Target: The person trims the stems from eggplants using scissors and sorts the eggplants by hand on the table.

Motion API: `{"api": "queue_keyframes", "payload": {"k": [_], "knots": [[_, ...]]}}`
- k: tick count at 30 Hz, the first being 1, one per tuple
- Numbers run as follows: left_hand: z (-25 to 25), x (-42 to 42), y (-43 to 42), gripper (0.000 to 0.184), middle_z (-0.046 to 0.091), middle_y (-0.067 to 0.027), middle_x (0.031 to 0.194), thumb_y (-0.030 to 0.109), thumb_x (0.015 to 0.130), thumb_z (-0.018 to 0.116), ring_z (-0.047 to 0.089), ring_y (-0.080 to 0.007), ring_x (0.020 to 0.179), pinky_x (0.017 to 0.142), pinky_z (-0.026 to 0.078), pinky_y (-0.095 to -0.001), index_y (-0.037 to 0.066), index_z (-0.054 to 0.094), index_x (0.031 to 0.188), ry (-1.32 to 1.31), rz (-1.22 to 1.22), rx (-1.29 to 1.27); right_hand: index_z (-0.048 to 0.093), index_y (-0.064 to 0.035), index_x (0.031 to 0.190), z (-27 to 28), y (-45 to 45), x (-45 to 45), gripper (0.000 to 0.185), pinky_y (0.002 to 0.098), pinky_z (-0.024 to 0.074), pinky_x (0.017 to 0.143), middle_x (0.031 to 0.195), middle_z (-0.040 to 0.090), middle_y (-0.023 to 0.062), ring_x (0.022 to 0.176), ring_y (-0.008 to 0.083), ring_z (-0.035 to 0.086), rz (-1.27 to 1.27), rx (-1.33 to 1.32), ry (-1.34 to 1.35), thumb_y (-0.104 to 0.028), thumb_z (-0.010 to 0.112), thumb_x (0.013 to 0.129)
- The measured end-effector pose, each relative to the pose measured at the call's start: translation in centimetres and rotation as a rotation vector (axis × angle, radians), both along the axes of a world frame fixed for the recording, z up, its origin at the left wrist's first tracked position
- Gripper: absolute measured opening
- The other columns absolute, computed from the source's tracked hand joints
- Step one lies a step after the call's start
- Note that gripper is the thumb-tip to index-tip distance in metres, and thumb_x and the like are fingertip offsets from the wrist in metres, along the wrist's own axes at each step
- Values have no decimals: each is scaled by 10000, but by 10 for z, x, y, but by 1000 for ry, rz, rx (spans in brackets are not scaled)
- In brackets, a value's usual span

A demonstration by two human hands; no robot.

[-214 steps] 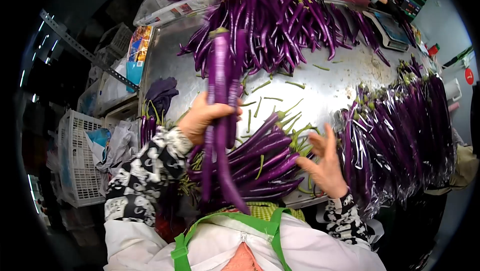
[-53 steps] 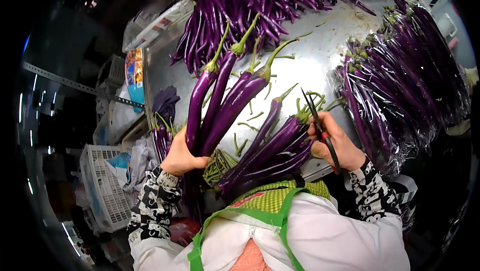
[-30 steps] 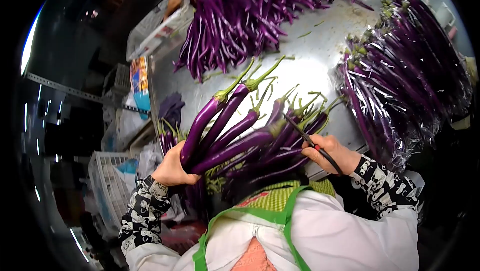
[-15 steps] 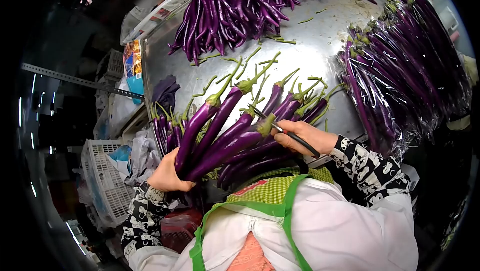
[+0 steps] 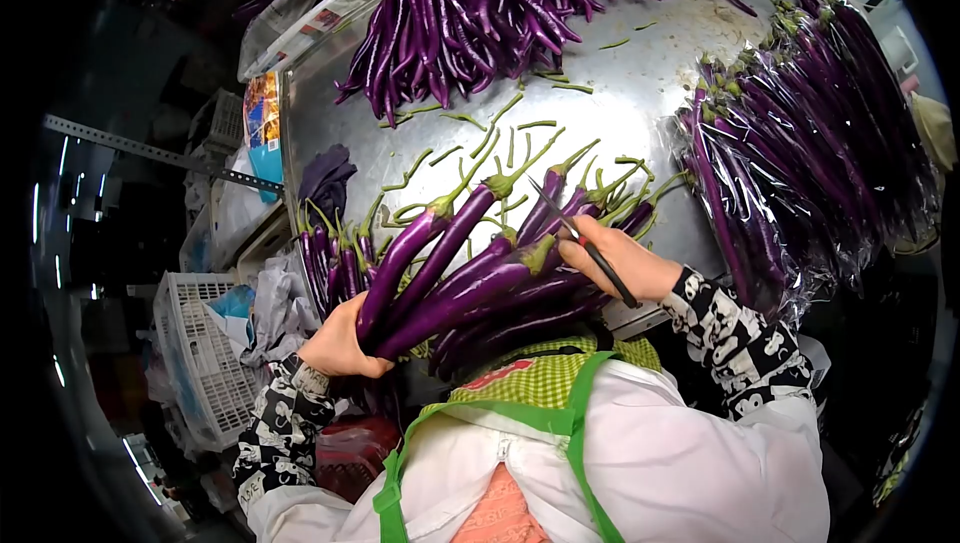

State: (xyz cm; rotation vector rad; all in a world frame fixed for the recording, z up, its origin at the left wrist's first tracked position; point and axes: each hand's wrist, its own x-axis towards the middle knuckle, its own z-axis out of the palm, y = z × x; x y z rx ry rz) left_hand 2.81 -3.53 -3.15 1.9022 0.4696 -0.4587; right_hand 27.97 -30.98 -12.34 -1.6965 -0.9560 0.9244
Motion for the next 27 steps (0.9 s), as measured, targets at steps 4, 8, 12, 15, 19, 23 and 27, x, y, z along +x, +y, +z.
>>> {"api": "queue_keyframes", "payload": {"k": [4, 8, 12, 15, 19, 23, 27], "knots": [[-7, -3, 0, 758, 591, -13, 1011, 71, 572, 787, 528, -79, 908, 832, 452, -248, -8, 469, 1256, -31, -56, 38, 490, -1, 990, 7, 14, 8, 322, 365, 441, 598, 670, 528, 119, 606, 239, 520, 22, 18, -6, -309, 576, 946], [-3, -3, 0, 663, 594, -41, 958, 110, 584, 771, 536, -93, 888, 829, 457, -264, -31, 506, 1175, -20, 23, 39, 494, 4, 992, -6, 13, 11, 324, 360, 431, 593, 676, 517, 114, 604, 224, 506, 82, 21, -108, -306, 577, 946], [-6, -3, 0, 655, 601, -49, 970, 100, 594, 769, 543, -103, 894, 830, 460, -265, -29, 505, 1179, -50, -17, 20, 473, 29, 1086, -22, 10, 6, 363, 382, 423, 668, 803, 470, 148, 710, 264, 484, 90, 55, -203, -293, 569, 947], [-6, 1, -2, 665, 601, -52, 973, 94, 594, 768, 546, -110, 899, 834, 461, -272, -29, 501, 1190, -22, -24, -8, 458, 37, 1090, -27, 12, 5, 356, 383, 425, 648, 774, 476, 155, 692, 299, 490, 40, 124, -314, -258, 583, 936], [-9, 4, -4, 679, 606, -55, 964, 90, 585, 765, 552, -120, 894, 838, 463, -275, -32, 497, 1197, -40, -27, 5, 463, 36, 1044, -24, 14, 5, 304, 385, 427, 577, 678, 490, 152, 598, 321, 488, 55, 125, -142, -215, 590, 929], [0, 8, 5, 703, 638, -120, 926, 82, 567, 764, 591, -154, 857, 825, 483, -291, -41, 485, 1200, -54, -97, 296, 490, 33, 1031, -37, 1, 5, 234, 402, 441, 572, 680, 537, 190, 597, 360, 534, 9, 93, -354, -161, 576, 933], [-7, 4, 16, 654, 645, -211, 857, 127, 568, 764, 655, -333, 832, 767, 509, -370, -24, 492, 1143, -103, -44, 505, 532, 15, 1048, -17, -13, 6, 236, 336, 446, 531, 695, 567, 125, 562, 229, 564, -17, -30, -307, -198, 566, 953]]}}
